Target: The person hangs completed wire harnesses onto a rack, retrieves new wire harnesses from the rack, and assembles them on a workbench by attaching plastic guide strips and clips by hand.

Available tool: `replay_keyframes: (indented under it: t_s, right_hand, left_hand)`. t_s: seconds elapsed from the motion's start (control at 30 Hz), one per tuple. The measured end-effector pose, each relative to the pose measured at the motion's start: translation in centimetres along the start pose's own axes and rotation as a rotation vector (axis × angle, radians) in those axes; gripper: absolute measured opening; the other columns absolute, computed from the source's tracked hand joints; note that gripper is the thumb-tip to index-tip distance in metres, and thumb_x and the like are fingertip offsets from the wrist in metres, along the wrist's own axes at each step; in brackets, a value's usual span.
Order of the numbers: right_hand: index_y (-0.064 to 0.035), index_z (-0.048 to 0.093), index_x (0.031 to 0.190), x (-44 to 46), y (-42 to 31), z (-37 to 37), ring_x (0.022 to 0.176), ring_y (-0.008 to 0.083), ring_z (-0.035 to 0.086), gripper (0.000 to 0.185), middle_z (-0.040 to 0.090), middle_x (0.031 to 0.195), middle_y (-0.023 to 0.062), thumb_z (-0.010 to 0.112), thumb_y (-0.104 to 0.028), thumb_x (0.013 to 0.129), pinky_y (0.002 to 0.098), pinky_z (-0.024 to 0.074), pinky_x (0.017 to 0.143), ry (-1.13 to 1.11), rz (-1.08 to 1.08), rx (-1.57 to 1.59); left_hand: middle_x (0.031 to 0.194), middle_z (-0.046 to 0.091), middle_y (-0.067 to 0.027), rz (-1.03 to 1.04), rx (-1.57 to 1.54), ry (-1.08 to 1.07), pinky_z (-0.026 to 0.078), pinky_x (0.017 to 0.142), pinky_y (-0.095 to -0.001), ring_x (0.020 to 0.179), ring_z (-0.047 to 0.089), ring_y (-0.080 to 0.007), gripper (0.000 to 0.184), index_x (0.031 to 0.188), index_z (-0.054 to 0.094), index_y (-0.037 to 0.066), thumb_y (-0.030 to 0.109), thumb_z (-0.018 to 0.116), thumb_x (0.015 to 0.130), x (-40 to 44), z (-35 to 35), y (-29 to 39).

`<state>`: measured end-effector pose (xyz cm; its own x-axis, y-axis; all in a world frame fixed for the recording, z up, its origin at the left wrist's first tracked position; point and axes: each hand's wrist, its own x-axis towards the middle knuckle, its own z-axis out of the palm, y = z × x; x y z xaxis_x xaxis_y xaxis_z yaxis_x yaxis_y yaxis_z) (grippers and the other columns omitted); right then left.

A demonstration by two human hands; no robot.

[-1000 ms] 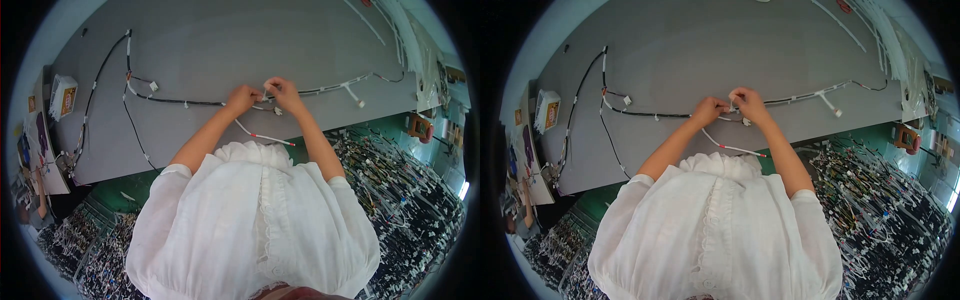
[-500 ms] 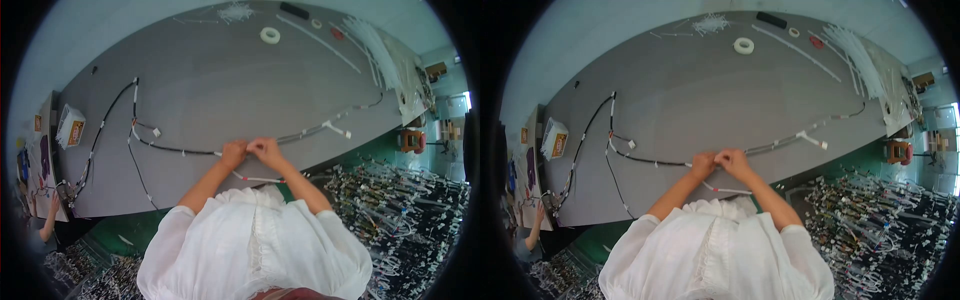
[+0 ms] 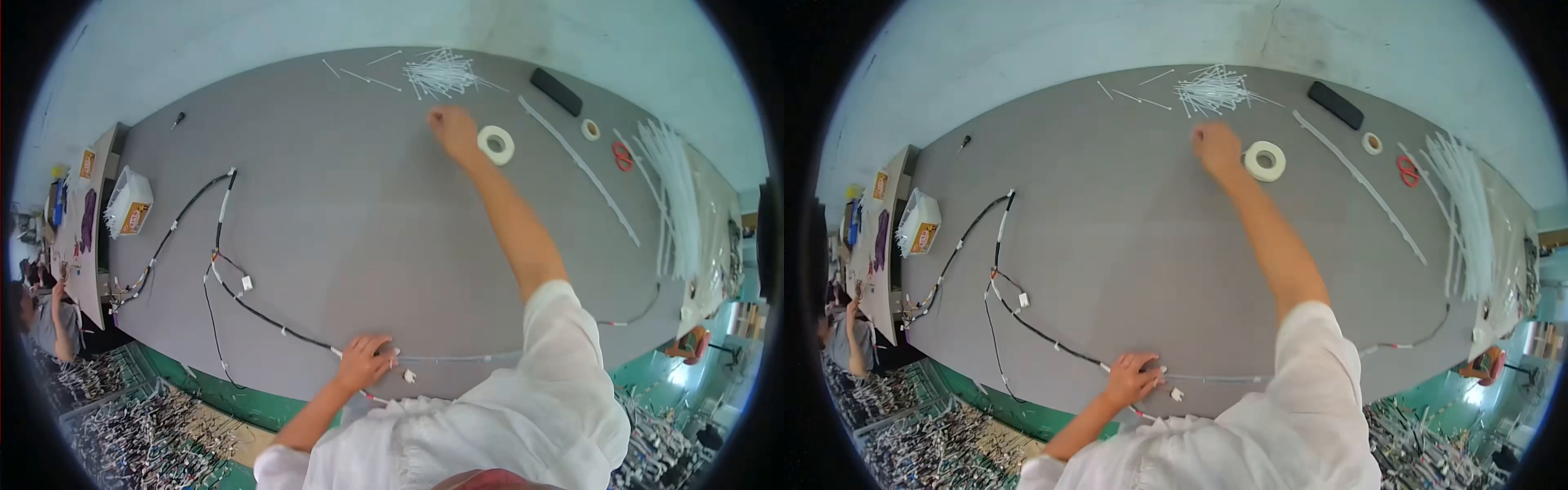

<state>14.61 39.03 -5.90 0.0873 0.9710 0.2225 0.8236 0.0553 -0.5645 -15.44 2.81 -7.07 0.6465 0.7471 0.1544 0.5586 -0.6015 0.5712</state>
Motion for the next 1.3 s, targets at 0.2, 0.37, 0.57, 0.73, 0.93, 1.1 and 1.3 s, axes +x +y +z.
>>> replay_keyframes:
  t_s: [0.2, 0.37, 0.57, 0.73, 0.93, 1.1, 1.3]
  right_hand:
    - [-0.0083, 0.068, 0.090, 10.4, 0.2, 7.5, 0.089, 0.0318, 0.064, 0.018, 0.067, 0.092, 0.0106, 0.064, -0.021, 0.077, 0.0413, 0.0516, 0.074, -0.078, 0.125, -0.404]
    - [-0.0071, 0.068, 0.093, 10.6, 0.4, 5.3, 0.089, 0.0291, 0.065, 0.020, 0.067, 0.093, 0.0119, 0.065, -0.018, 0.076, 0.0392, 0.0515, 0.075, -0.230, 0.031, -0.423]
    - [-0.0029, 0.062, 0.088, -7.0, 2.8, -5.7, 0.075, 0.0183, 0.064, 0.014, 0.066, 0.083, 0.0076, 0.065, -0.012, 0.079, 0.0300, 0.0507, 0.071, -0.174, 0.041, 0.433]
    - [-0.0030, 0.059, 0.092, -30.1, 9.1, -18.9, 0.074, 0.0108, 0.061, 0.012, 0.063, 0.079, 0.0035, 0.065, -0.009, 0.083, 0.0237, 0.0491, 0.067, 0.147, 0.378, 0.667]
    - [-0.0024, 0.066, 0.085, -49.4, 7.0, -20.5, 0.081, 0.0145, 0.063, 0.008, 0.066, 0.085, 0.0068, 0.069, -0.005, 0.078, 0.0268, 0.0499, 0.071, 0.278, 0.529, 0.489]
    - [-0.0059, 0.068, 0.082, -52.4, 6.2, -17.0, 0.078, 0.0200, 0.064, 0.012, 0.067, 0.083, 0.0085, 0.072, -0.007, 0.071, 0.0312, 0.0515, 0.068, 0.329, 0.305, 0.198]
    - [-0.0053, 0.066, 0.078, -51.3, 7.2, -17.2, 0.067, 0.0213, 0.062, 0.011, 0.065, 0.083, 0.0065, 0.071, -0.005, 0.068, 0.0294, 0.0491, 0.052, 0.312, -0.126, -0.039]
  left_hand:
    - [0.115, 0.055, -0.0037, -0.372, 0.004, -0.061, 0.037, 0.094, -0.0464, 0.105, 0.054, -0.0235, 0.047, 0.110, 0.062, 0.017, 0.020, 0.075, 0.065, -0.4, -2.2, 2.9]
    - [0.114, 0.055, -0.0071, -0.488, 0.081, -0.018, 0.038, 0.093, -0.0484, 0.104, 0.054, -0.0272, 0.044, 0.110, 0.062, 0.013, 0.011, 0.071, 0.068, -1.4, -2.6, 3.3]
    - [0.103, 0.060, -0.0155, -0.478, -0.032, 0.139, 0.043, 0.087, -0.0420, 0.100, 0.055, -0.0330, 0.030, 0.104, 0.065, 0.004, -0.004, 0.057, 0.077, -0.7, -4.4, 2.3]
    - [0.100, 0.061, -0.0153, -0.327, -0.291, 0.184, 0.045, 0.083, -0.0357, 0.095, 0.057, -0.0313, 0.023, 0.103, 0.064, 0.001, -0.003, 0.056, 0.082, 4.6, -2.2, 3.7]
    - [0.111, 0.059, -0.0134, 0.025, -0.209, -0.139, 0.045, 0.086, -0.0375, 0.102, 0.057, -0.0306, 0.032, 0.110, 0.061, 0.004, 0.021, 0.064, 0.083, 11.5, 9.7, 15.0]
    - [0.112, 0.058, -0.0110, 0.102, 0.001, -0.054, 0.047, 0.080, -0.0394, 0.100, 0.056, -0.0300, 0.031, 0.101, 0.058, 0.006, 0.026, 0.066, 0.080, 11.8, 17.4, 17.7]
    - [0.077, 0.060, -0.0024, -0.328, -0.572, -0.546, 0.045, 0.065, -0.0295, 0.075, 0.058, -0.0169, 0.014, 0.094, 0.058, 0.006, 0.018, 0.056, 0.088, 13.7, 16.1, 17.4]
